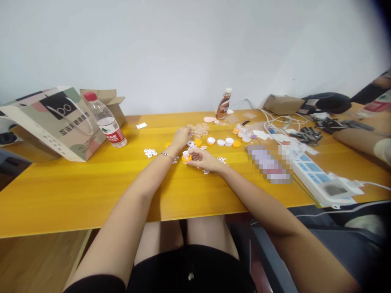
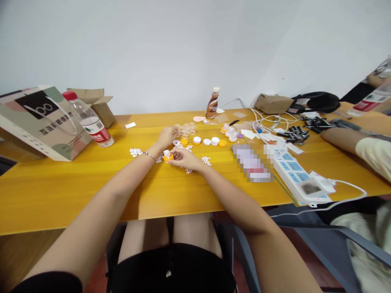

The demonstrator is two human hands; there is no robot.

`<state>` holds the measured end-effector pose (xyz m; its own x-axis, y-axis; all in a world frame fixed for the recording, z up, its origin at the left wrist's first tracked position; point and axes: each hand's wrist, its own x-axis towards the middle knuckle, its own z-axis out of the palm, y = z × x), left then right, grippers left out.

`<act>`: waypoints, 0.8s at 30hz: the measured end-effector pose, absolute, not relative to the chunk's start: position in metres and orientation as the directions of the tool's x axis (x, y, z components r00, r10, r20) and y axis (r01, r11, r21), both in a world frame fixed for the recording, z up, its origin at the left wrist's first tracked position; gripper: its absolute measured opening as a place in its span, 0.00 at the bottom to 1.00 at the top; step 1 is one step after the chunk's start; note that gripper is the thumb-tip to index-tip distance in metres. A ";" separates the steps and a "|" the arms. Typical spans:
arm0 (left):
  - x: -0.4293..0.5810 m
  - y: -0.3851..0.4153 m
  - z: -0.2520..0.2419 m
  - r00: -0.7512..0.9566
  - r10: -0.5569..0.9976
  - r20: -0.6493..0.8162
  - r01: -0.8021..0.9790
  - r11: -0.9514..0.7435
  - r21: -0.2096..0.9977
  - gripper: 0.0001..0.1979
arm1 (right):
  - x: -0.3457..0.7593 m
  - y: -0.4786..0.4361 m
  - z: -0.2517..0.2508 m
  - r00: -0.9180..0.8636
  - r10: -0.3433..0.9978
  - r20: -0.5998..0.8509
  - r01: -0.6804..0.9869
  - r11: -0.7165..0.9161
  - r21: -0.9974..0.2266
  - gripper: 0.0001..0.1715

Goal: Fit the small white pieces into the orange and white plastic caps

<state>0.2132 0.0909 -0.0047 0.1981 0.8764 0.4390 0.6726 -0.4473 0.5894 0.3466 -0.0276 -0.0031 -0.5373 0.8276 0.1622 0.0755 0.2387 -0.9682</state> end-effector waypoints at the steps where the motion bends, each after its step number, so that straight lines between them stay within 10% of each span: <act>1: 0.213 0.091 -0.004 0.187 0.874 0.449 0.670 -0.448 0.592 0.04 | 0.347 -0.027 -0.004 -0.540 0.826 0.160 0.062 0.228 -0.972 0.19; 11: 0.152 0.031 0.028 0.025 0.907 0.420 0.192 -0.417 0.888 0.15 | 0.344 -0.026 -0.005 -0.427 0.893 0.142 0.065 0.187 -0.980 0.18; 24: 0.141 -0.032 0.007 0.280 0.823 0.495 0.240 -0.559 0.794 0.15 | 0.340 -0.036 0.002 -0.411 0.877 0.251 0.211 0.359 -0.909 0.16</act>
